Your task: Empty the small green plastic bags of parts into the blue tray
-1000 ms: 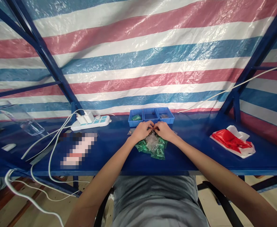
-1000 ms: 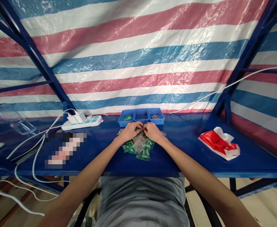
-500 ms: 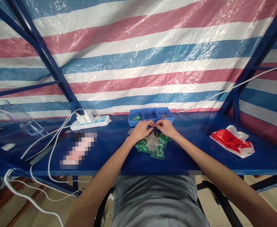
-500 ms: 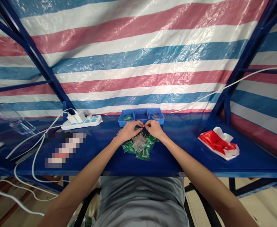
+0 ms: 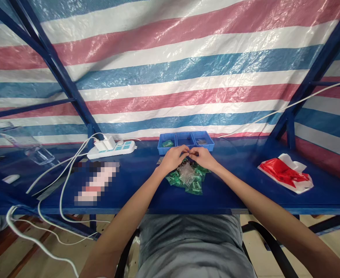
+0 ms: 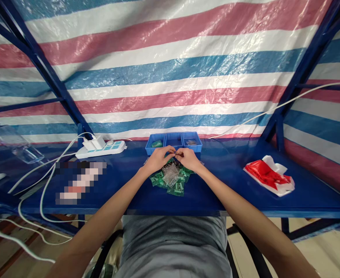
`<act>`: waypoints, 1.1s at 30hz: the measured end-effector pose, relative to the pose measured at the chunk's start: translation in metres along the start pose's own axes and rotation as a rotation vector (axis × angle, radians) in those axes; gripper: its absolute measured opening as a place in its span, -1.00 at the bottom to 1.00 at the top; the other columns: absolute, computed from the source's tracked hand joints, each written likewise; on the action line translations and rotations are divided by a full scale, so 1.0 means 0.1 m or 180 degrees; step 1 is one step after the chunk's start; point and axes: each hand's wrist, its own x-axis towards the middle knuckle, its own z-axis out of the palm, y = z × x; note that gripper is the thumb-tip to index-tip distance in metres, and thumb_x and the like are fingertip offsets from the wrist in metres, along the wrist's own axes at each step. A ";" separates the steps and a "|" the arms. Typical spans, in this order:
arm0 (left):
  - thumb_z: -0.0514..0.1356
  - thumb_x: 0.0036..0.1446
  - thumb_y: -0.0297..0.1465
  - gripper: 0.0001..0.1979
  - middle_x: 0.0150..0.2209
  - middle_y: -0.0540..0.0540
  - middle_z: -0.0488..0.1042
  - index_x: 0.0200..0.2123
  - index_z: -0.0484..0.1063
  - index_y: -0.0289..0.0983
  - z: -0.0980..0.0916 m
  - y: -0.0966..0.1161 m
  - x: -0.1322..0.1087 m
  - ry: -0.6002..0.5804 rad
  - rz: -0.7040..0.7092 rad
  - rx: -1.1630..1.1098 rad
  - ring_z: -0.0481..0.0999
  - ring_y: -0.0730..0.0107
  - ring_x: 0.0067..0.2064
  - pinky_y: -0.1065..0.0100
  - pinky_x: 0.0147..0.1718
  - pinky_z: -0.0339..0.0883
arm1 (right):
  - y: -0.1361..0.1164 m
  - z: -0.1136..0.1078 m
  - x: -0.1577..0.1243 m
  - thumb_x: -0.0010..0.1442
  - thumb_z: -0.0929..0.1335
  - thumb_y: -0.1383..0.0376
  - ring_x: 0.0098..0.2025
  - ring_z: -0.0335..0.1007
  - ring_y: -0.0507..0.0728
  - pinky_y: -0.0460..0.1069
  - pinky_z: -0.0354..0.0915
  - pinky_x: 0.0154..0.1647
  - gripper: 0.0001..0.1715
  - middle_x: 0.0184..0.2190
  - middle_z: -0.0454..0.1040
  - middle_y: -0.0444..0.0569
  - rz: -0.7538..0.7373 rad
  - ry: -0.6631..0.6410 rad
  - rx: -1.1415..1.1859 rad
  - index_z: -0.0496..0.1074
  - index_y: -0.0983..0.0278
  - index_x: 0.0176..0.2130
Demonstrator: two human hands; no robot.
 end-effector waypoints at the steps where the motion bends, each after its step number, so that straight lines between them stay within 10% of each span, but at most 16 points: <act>1: 0.05 0.37 -0.29 -0.80 -0.09 -0.08 0.59 -0.03 0.39 -0.18 0.00 0.00 0.00 -0.0003 -0.0021 -0.0004 0.59 0.22 -0.07 0.28 -0.14 0.42 | 0.00 0.01 0.00 0.19 0.30 0.23 -0.37 0.38 0.14 -0.02 0.19 -0.32 -0.82 -0.45 0.49 -0.08 -0.0045 0.0013 -0.0094 0.43 0.26 -0.38; 14: 0.02 0.39 -0.29 -0.81 -0.19 -0.05 0.58 -0.08 0.38 -0.19 0.00 0.02 -0.01 0.0068 0.0061 -0.0011 0.58 0.26 -0.19 0.34 -0.25 0.35 | -0.06 0.04 -0.02 0.32 0.29 0.37 -0.35 0.33 0.14 -0.02 0.09 -0.31 -0.76 -0.46 0.44 -0.03 -0.0628 0.0051 -0.1264 0.37 0.27 -0.42; 33: 0.01 0.39 -0.30 -0.77 -0.17 -0.11 0.53 -0.10 0.43 -0.23 -0.01 0.01 0.00 0.0131 0.0103 0.0132 0.52 0.27 -0.20 0.32 -0.26 0.33 | -0.13 0.00 -0.03 0.44 0.19 0.16 -0.43 0.34 0.12 -0.01 0.08 -0.36 -0.52 -0.51 0.43 -0.07 -0.0528 0.0178 -0.0762 0.35 0.25 -0.48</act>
